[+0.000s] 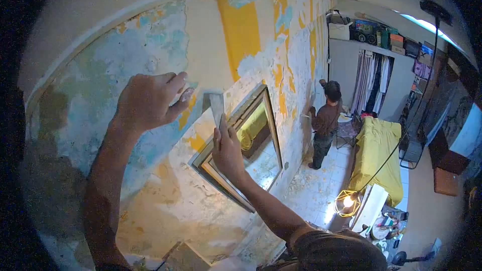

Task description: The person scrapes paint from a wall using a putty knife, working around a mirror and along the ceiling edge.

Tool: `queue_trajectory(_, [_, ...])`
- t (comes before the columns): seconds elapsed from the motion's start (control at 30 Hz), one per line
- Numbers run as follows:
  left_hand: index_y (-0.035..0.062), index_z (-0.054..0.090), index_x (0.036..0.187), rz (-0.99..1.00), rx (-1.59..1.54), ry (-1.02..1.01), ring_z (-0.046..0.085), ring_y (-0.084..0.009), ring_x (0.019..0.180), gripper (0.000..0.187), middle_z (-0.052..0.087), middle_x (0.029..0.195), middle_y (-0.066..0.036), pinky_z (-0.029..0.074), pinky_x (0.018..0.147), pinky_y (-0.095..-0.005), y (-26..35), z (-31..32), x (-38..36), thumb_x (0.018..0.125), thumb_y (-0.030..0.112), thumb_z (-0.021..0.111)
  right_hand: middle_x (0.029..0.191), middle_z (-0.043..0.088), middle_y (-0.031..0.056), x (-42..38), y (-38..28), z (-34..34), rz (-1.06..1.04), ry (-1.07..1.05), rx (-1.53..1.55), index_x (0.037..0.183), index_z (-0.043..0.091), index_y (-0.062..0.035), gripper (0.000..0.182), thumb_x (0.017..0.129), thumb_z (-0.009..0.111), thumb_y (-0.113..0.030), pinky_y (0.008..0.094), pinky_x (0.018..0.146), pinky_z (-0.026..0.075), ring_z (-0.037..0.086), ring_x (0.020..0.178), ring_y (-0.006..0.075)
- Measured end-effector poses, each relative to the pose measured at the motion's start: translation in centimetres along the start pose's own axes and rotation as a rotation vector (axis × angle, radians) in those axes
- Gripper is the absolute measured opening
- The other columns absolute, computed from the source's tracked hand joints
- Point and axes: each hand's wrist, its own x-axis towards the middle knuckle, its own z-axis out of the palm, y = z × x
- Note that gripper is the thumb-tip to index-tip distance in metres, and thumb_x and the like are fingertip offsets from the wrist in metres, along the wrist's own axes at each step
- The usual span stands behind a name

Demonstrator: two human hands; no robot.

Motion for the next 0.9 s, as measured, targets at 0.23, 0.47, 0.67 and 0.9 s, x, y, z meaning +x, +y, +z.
queue_trajectory(0.23, [0.0030, 0.063, 0.105, 0.000, -0.012, -0.041, 0.066, -0.0299, 0.065, 0.031, 0.067, 0.080, -0.012, 0.054, 0.060, -0.0395, 0.1, -0.1, -0.1, 0.086, 0.028, 0.064, 0.094, 0.053, 0.0309, 0.5, 0.0, -0.3, 0.045, -0.015, 0.044, 0.144, 0.031, 0.0074, 0.049, 0.102, 0.043, -0.016, 0.0459, 0.073, 0.048, 0.056, 0.079, 0.0404])
queue_trajectory(0.47, [0.0039, 0.062, 0.102, 0.001, 0.000, 0.000, 0.066, -0.0301, 0.064, 0.030, 0.066, 0.078, -0.011, 0.054, 0.059, -0.0400, 0.1, 0.0, -0.1, 0.085, 0.028, 0.064, 0.090, 0.052, 0.0295, 1.7, 0.4, -1.2, 0.014, -0.068, -0.080, 0.143, 0.030, 0.0093, 0.051, 0.101, 0.044, -0.017, 0.0473, 0.069, 0.046, 0.053, 0.074, 0.0395])
queue_trajectory(0.67, [0.0040, 0.061, 0.103, -0.026, -0.004, -0.049, 0.066, -0.0303, 0.066, 0.030, 0.067, 0.080, -0.010, 0.054, 0.060, -0.0405, 0.2, -0.4, 0.1, 0.086, 0.028, 0.063, 0.090, 0.053, 0.0314, 1.3, 0.3, -1.0, -0.076, -0.012, -0.070, 0.141, 0.031, 0.0126, 0.053, 0.100, 0.047, -0.017, 0.0473, 0.067, 0.046, 0.052, 0.071, 0.0419])
queue_trajectory(0.9, [0.0091, 0.059, 0.094, 0.011, 0.002, 0.041, 0.066, -0.0286, 0.060, 0.026, 0.064, 0.071, -0.007, 0.054, 0.056, -0.0415, 0.0, 0.2, 0.0, 0.086, 0.033, 0.064, 0.081, 0.055, 0.0315, 3.6, 2.0, -1.1, 0.024, 0.007, -0.089, 0.137, 0.039, 0.0095, 0.046, 0.099, 0.046, -0.015, 0.0486, 0.066, 0.045, 0.057, 0.075, 0.0446])
